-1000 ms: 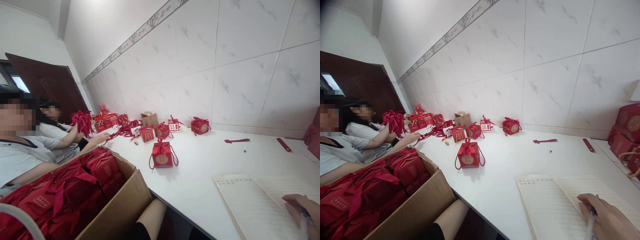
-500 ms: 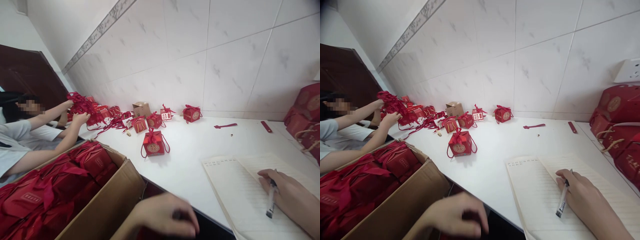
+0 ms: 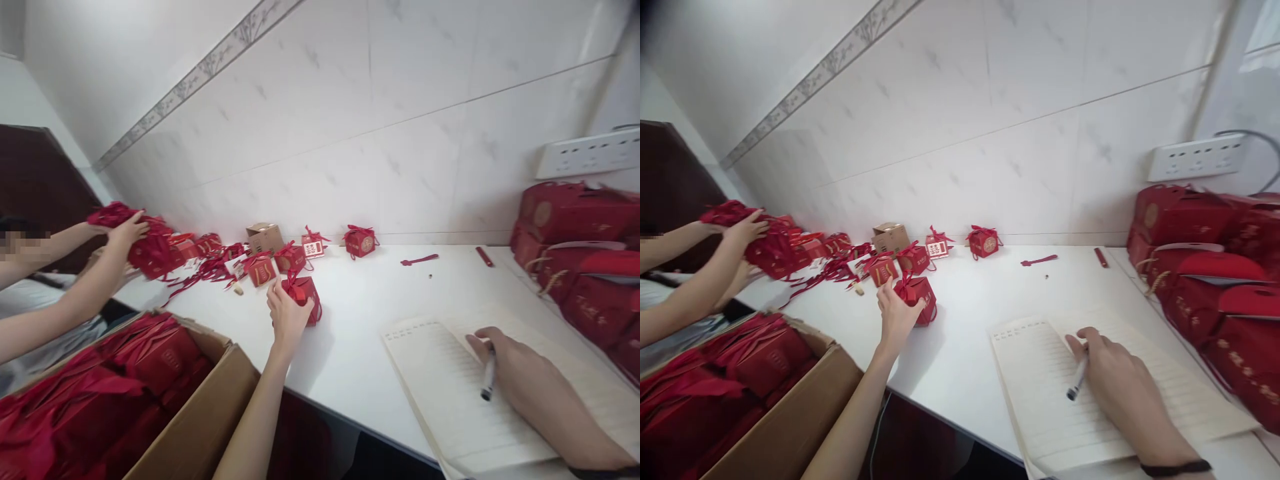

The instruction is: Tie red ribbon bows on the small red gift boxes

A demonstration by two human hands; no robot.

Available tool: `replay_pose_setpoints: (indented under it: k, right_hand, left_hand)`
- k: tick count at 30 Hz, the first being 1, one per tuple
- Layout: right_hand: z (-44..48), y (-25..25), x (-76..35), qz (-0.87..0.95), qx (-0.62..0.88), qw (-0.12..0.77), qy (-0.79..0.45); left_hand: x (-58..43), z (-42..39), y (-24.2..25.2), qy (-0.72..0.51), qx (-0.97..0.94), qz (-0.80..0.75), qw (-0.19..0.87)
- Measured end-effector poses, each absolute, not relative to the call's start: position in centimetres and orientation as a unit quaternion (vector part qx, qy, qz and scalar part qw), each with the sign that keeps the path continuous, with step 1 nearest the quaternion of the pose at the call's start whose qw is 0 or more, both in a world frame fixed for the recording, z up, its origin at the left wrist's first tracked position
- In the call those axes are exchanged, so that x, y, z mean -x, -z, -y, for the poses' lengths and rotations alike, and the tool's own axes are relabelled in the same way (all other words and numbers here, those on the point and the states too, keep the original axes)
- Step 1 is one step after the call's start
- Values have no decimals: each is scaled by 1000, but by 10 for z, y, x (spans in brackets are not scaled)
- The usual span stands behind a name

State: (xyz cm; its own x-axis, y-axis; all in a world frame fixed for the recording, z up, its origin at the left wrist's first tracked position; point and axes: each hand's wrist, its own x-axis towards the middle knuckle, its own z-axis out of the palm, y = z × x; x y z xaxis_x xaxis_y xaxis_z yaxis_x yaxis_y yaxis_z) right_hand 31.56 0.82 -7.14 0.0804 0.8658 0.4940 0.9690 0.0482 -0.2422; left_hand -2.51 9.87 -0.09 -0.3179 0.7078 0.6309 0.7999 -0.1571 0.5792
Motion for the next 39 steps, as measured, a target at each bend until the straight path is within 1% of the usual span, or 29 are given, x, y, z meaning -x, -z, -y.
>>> replay_pose_setpoints:
  k: [3, 5, 8, 10, 11, 13, 15, 17, 19, 20, 22, 24, 26, 27, 29, 31, 33, 36, 37, 39]
  right_hand:
    - [-19, 55, -297, 670, 684, 230, 177]
    - [-36, 43, -293, 681, 670, 215, 202]
    - [-65, 33, -306, 719, 642, 188, 187]
    - [-76, 35, -325, 734, 632, 184, 169]
    - [-79, 37, -334, 732, 632, 195, 164]
    - [-78, 40, -348, 710, 638, 258, 149]
    - [-74, 37, -349, 670, 640, 365, 90]
    - [-73, 26, -336, 609, 632, 477, -41]
    - [-77, 12, -316, 564, 603, 527, -202]
    - [-81, 6, -306, 553, 586, 534, -257]
    - [-89, -4, -289, 555, 569, 526, -302]
    - [-95, -8, -279, 558, 573, 532, -279]
    - [-94, -6, -273, 556, 578, 549, -236]
    - [-92, -4, -271, 553, 576, 558, -226]
    - [-87, 1, -268, 547, 558, 574, -244]
    - [-81, 5, -265, 536, 530, 591, -288]
    - [-77, 6, -263, 517, 507, 605, -331]
    - [-76, 3, -261, 474, 492, 624, -378]
    - [-77, 3, -260, 463, 494, 631, -378]
    - [-80, 2, -261, 463, 514, 641, -333]
  left_hand:
    - [2, -104, -9, 524, 661, 533, 61]
    - [-24, -113, -17, 541, 717, 432, 83]
    - [-63, -134, -21, 561, 776, 267, 106]
    - [-80, -150, -12, 569, 792, 201, 90]
    - [-85, -157, -5, 566, 800, 186, 72]
    - [-91, -166, 12, 538, 826, 167, 33]
    - [-91, -168, 26, 499, 853, 150, -1]
    - [-90, -164, 32, 468, 872, 139, -39]
    - [-89, -159, 31, 443, 881, 145, -78]
    - [-88, -157, 28, 427, 887, 150, -92]
    - [-86, -154, 24, 395, 897, 164, -108]
    - [-83, -154, 21, 366, 904, 178, -129]
    - [-81, -154, 21, 354, 899, 182, -184]
    - [-81, -155, 22, 360, 887, 181, -224]
    - [-83, -155, 23, 396, 848, 186, -300]
    - [-87, -153, 24, 442, 807, 206, -335]
    - [-90, -149, 22, 469, 789, 219, -331]
    - [-91, -142, 16, 465, 805, 199, -311]
    - [-91, -140, 15, 459, 814, 189, -301]
    - [-90, -140, 15, 447, 833, 176, -276]
